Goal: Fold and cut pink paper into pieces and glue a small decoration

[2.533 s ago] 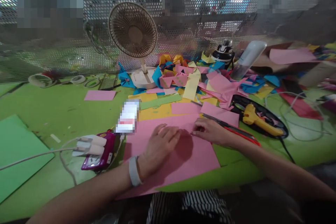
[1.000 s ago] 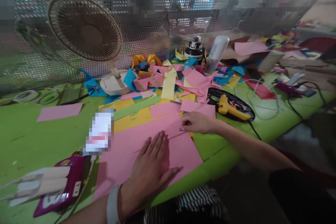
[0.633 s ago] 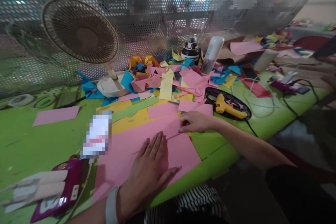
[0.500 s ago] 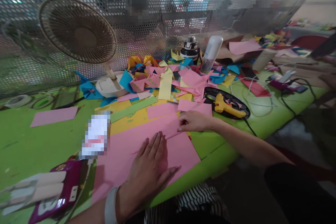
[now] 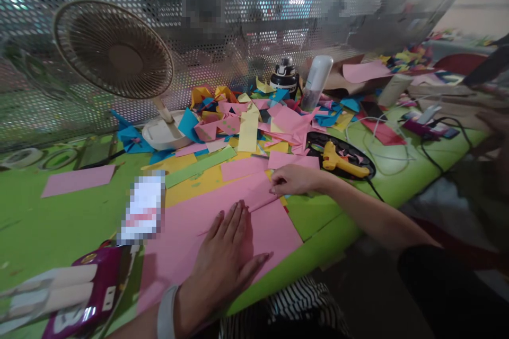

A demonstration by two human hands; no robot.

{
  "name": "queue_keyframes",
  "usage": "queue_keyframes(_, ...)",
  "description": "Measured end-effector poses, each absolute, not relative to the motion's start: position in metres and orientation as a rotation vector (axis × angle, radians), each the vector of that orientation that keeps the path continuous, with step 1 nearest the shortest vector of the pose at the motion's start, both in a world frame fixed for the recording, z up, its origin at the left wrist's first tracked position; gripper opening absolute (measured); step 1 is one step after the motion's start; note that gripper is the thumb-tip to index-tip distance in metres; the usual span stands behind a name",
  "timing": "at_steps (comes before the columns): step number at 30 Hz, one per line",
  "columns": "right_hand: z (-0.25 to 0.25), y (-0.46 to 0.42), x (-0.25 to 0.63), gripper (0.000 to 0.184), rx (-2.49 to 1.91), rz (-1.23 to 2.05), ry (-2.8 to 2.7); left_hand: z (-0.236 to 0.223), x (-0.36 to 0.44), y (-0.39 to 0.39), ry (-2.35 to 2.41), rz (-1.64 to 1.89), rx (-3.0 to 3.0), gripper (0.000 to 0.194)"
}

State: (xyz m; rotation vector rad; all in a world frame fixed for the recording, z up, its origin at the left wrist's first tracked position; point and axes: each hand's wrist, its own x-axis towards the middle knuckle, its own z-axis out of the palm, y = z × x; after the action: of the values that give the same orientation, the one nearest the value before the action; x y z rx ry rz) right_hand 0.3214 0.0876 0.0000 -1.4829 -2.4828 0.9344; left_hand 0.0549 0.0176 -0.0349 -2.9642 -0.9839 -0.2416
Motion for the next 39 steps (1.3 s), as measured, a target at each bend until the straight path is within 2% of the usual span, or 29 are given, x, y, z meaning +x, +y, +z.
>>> queue_keyframes(7, 0.0039, 0.0874, 0.3240, 0.021, -1.427, 1.065, -2.476, -0.0357, 0.0541, 0.0173, -0.979, -0.238, -2.964, 0.083)
queue_keyframes(26, -0.0023, 0.0841, 0.3206, 0.021, -1.560, 0.877, -2.536, -0.0301, 0.0554, 0.0139, -1.017, -0.197, -2.965, 0.084)
queue_keyframes(39, -0.0014, 0.0832, 0.3213, 0.022, -1.533, 0.911, -2.589, -0.0284, 0.0560, 0.0108, -1.051, -0.160, -2.980, 0.084)
